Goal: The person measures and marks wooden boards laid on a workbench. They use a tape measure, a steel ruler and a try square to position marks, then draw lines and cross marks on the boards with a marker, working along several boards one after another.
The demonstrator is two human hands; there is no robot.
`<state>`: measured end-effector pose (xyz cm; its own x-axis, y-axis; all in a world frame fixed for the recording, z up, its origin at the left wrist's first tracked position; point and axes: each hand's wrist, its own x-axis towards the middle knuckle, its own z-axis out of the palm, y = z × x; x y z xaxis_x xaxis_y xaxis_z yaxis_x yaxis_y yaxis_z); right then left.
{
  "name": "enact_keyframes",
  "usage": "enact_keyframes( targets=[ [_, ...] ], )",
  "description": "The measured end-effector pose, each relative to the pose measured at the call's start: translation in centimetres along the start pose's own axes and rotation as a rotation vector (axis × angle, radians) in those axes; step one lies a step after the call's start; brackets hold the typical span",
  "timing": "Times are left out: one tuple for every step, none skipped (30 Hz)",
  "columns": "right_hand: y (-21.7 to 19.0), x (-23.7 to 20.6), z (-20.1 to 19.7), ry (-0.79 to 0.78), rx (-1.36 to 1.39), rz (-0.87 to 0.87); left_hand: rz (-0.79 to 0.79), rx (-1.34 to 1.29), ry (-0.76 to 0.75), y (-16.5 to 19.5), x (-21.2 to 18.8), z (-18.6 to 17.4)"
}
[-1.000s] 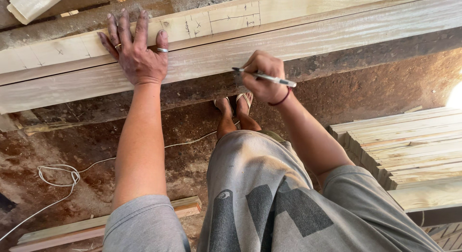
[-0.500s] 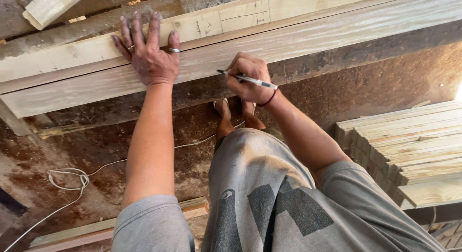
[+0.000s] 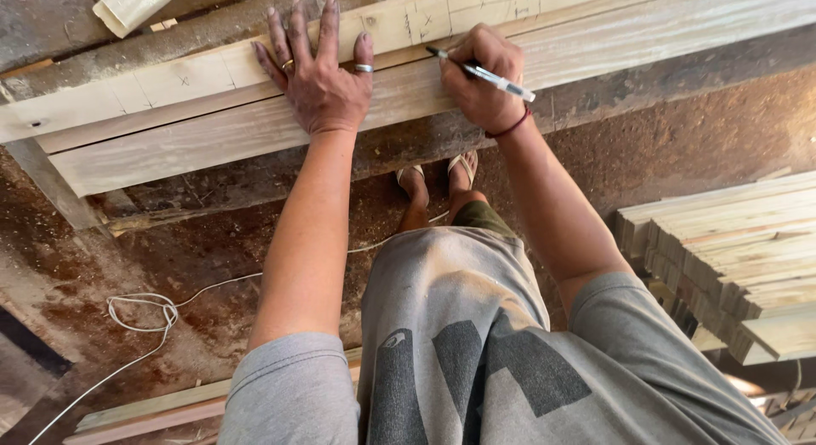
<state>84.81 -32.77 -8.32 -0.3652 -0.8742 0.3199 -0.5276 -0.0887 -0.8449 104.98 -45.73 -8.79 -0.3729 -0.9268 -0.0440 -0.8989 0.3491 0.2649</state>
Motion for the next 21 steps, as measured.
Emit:
enact_keyframes(
  targets=[
    [-0.4,0.0,0.0,0.007,-0.005,-0.012,-0.001,-0.014,0.004,0.0,0.0,-0.1],
    [-0.8,0.1,0.1,-0.002,-0.019,-0.009,-0.002,-0.029,0.013,0.0,0.0,-0.2],
    [-1.0,0.3,0.2,-0.009,-0.033,-0.013,-0.003,-0.026,0.011,0.0,0.0,-0.3],
    [-1.2,0.5,0.3,-0.016,-0.049,-0.019,-0.004,-0.024,0.011,0.0,0.0,-0.4],
    [-1.4,0.6,0.3,-0.015,-0.051,-0.022,-0.004,-0.021,0.007,0.0,0.0,-0.5],
    [-1.6,0.7,0.4,-0.015,-0.051,-0.023,-0.002,-0.018,0.008,-0.1,0.0,-0.6],
    [-1.7,0.8,0.4,-0.014,-0.053,-0.025,0.001,-0.016,0.009,-0.1,0.0,-0.6],
    [-1.7,0.8,0.5,-0.014,-0.056,-0.020,0.006,-0.015,0.010,-0.2,0.0,-0.7],
    [-1.8,0.9,0.5,-0.013,-0.059,-0.014,0.009,-0.019,0.016,-0.2,0.0,-0.7],
    [-1.9,0.8,0.5,-0.013,-0.061,-0.009,0.012,-0.023,0.021,-0.3,0.0,-0.8],
    [-1.9,0.8,0.5,-0.014,-0.064,-0.013,0.014,-0.025,0.025,-0.3,-0.1,-0.8],
    [-2.0,0.8,0.6,-0.016,-0.066,-0.020,0.013,-0.023,0.024,-0.4,-0.1,-0.8],
    [-2.0,0.7,0.6,-0.017,-0.067,-0.029,0.011,-0.022,0.024,-0.5,-0.1,-0.9],
    [-2.0,0.7,0.7,-0.017,-0.068,-0.029,0.009,-0.021,0.024,-0.5,-0.1,-0.9],
    [-2.0,0.6,0.8,-0.018,-0.066,-0.026,0.010,-0.028,0.022,-0.6,-0.1,-0.9],
    [-1.9,0.6,0.8,-0.021,-0.064,-0.020,0.009,-0.034,0.017,-0.6,-0.1,-1.0],
    [-1.8,0.5,0.9,-0.015,-0.058,-0.023,0.008,-0.039,0.014,-0.6,-0.1,-1.1],
    [-1.6,0.4,1.0,-0.009,-0.053,-0.030,0.005,-0.031,0.010,-0.6,-0.1,-1.1],
    [-1.2,0.4,0.9,-0.001,-0.049,-0.042,0.002,-0.024,0.011,-0.5,-0.1,-1.2],
    [-0.8,0.4,0.9,-0.035,-0.011,-0.033,-0.003,-0.017,0.015,-0.4,0.0,-1.3],
    [-0.3,0.4,0.6,-0.072,0.030,-0.023,-0.005,-0.023,0.015,-0.4,0.1,-1.4]
  ],
)
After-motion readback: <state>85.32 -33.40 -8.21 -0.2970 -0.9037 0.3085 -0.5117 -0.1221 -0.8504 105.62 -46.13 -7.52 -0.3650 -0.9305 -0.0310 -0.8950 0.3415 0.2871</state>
